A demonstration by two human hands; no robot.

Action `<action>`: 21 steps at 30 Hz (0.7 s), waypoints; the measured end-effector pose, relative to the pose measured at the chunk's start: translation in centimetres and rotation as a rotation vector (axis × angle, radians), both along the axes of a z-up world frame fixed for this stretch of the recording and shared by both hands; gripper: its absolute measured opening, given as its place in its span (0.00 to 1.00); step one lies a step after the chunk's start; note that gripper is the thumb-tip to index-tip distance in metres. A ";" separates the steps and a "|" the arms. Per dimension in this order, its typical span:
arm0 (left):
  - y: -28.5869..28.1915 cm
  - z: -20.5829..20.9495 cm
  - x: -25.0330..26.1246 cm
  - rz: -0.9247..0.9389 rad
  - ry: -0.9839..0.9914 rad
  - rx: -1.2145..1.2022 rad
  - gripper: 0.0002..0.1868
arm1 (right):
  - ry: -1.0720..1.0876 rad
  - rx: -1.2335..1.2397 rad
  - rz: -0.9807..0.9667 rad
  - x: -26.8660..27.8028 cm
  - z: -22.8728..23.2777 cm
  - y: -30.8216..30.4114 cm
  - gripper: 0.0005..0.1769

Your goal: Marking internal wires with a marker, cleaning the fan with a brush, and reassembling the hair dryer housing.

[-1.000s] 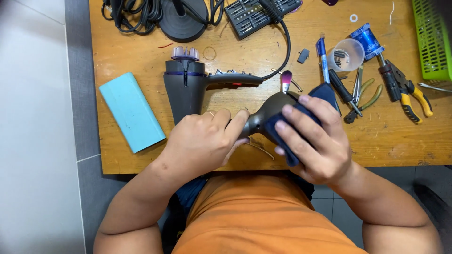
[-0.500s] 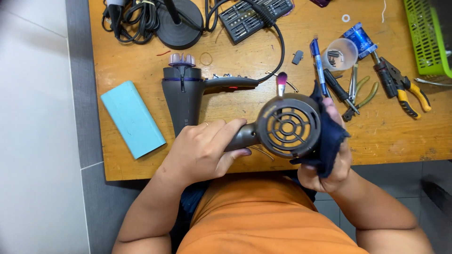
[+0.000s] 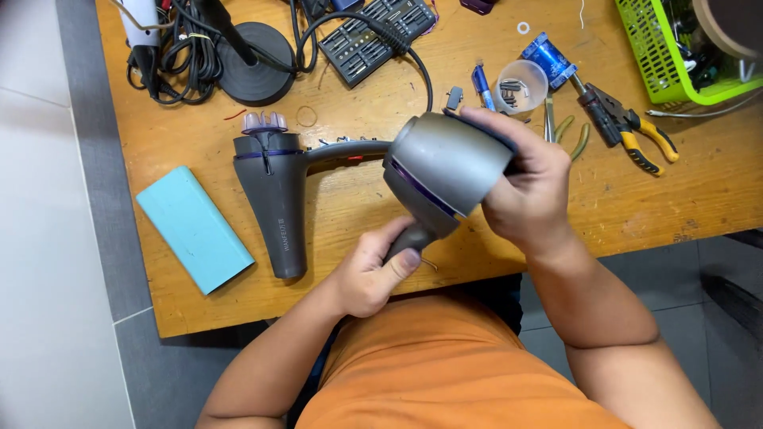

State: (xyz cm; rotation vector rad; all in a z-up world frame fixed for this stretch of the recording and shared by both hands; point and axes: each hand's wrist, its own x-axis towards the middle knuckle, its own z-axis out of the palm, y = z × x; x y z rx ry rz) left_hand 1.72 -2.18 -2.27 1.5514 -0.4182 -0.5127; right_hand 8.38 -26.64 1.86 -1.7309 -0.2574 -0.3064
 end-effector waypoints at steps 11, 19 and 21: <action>-1.9 -2.1 1.2 0.126 -0.076 -0.204 0.18 | 0.129 0.143 -0.011 0.3 -3.7 0.0 0.09; -3.0 -2.4 1.9 0.142 -0.156 -0.273 0.17 | -0.041 0.043 0.154 1.6 -7.2 -2.7 0.12; -3.2 -2.3 1.2 0.136 -0.134 -0.285 0.17 | -0.072 0.018 0.191 1.5 -8.1 -3.6 0.15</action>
